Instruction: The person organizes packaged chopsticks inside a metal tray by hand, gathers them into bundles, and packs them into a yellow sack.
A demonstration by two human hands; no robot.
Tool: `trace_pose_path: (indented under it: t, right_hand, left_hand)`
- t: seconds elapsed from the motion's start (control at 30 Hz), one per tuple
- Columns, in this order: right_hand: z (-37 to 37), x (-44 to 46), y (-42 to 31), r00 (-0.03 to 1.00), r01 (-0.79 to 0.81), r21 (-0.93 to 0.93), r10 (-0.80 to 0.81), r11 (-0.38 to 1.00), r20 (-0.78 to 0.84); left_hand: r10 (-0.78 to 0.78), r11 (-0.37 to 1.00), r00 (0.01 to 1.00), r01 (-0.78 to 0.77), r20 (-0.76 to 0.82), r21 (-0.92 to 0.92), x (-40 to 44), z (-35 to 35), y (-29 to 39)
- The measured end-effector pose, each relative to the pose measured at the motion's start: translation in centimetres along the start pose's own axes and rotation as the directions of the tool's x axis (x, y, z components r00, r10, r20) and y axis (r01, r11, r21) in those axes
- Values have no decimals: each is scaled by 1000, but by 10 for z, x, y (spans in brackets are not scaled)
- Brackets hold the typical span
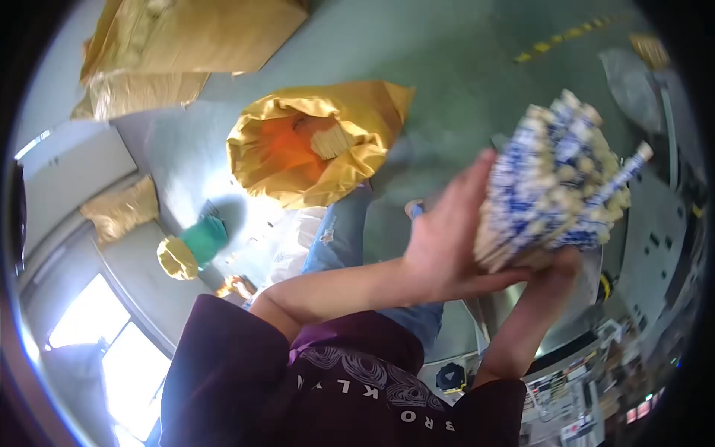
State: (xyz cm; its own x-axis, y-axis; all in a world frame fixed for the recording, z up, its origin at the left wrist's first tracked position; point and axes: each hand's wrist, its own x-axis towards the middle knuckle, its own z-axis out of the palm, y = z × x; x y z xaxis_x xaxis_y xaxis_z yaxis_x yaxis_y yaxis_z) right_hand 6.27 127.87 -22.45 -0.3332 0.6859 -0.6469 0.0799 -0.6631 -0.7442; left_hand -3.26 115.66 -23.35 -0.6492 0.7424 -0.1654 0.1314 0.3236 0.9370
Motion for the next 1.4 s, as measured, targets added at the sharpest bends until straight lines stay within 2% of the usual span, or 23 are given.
trace_pose_path:
  t: [0.03, 0.07, 0.1, 0.13, 0.17, 0.23, 0.27, 0.3, 0.4, 0.43, 0.47, 0.5, 0.53, 0.57, 0.6, 0.63, 0.73, 0.9, 1.03, 1.3, 1.37, 1.4]
  right_hand:
    - [25, 4, 10, 916, 17, -25, -5, 1000, 402]
    - [61, 14, 24, 922, 7, -263, 96, 965, 376]
    - [110, 7, 37, 886, -65, -344, 213, 937, 411]
    - [151, 13, 61, 794, -133, -431, 356, 892, 493]
    - [182, 27, 98, 642, -192, -464, 468, 865, 607]
    - [227, 41, 184, 506, -414, -661, 762, 626, 405]
    - [236, 52, 231, 384, -550, -647, 848, 528, 366]
    - [244, 63, 272, 251, -670, -622, 912, 405, 324]
    - [261, 107, 371, 112, -720, -677, 988, 151, 102]
    - [262, 130, 402, 148, -715, -685, 988, 143, 52]
    - [271, 150, 418, 111, -751, -659, 992, 50, -51]
    - [271, 173, 445, 236, -759, -632, 971, 159, -39]
    - [241, 205, 478, 438, -411, -734, 823, 541, 361]
    - [224, 247, 520, 452, -759, -534, 891, 371, -23]
    - [164, 287, 566, 707, -10, -788, 561, 616, 430]
    - [180, 269, 550, 709, -19, -800, 573, 599, 412]
    - [171, 285, 572, 764, 44, -861, 538, 507, 356]
    - [167, 311, 604, 837, 146, -908, 440, 392, 324]
    - [169, 306, 600, 885, 198, -941, 361, 276, 292]
    - [258, 240, 531, 923, 348, -937, 167, 29, 348]
    - [268, 210, 508, 920, 379, -924, 128, -49, 371]
    - [261, 195, 491, 898, 335, -941, 283, 56, 337]
  left_hand:
    - [-18, 998, 996, 23, -92, 51, -3, -33, -11]
    - [-163, 969, 983, 145, -81, -198, -11, -63, -29]
    - [-224, 962, 955, 185, -192, -200, -21, -86, -52]
    - [-327, 928, 897, 246, -297, -279, -36, -100, -83]
    - [-464, 869, 819, 347, -337, -353, -47, -118, -104]
    - [-662, 747, 645, 530, -381, -402, -66, -142, -157]
    - [-764, 643, 546, 602, -343, -474, -73, -151, -185]
    - [-811, 580, 492, 602, -317, -549, -79, -156, -220]
    - [-930, 355, 337, 720, -147, -597, -75, -173, -321]
    - [-954, 276, 291, 765, -70, -582, -65, -179, -355]
    - [-961, 229, 276, 774, -12, -590, -55, -178, -390]
    - [-964, 182, 260, 785, 49, -592, -47, -176, -430]
    - [-928, 333, 364, 704, -84, -627, -39, -163, -471]
    - [-863, 482, 451, 603, -226, -636, -30, -146, -506]
    - [-827, 559, 467, 622, -313, -548, -20, -134, -535]
    - [-782, 622, 486, 640, -389, -450, -15, -123, -558]
    - [-804, 595, 496, 674, -329, -438, 5, -131, -576]
    - [-785, 620, 567, 714, -252, -325, -39, -166, -567]
    - [-772, 635, 614, 737, -163, -231, -48, -182, -552]
    - [-701, 713, 711, 698, -46, -64, 8, -182, -562]
    - [-687, 726, 726, 686, -16, -35, 3, -183, -543]
    - [-730, 681, 679, 713, 75, 170, 7, -193, -519]
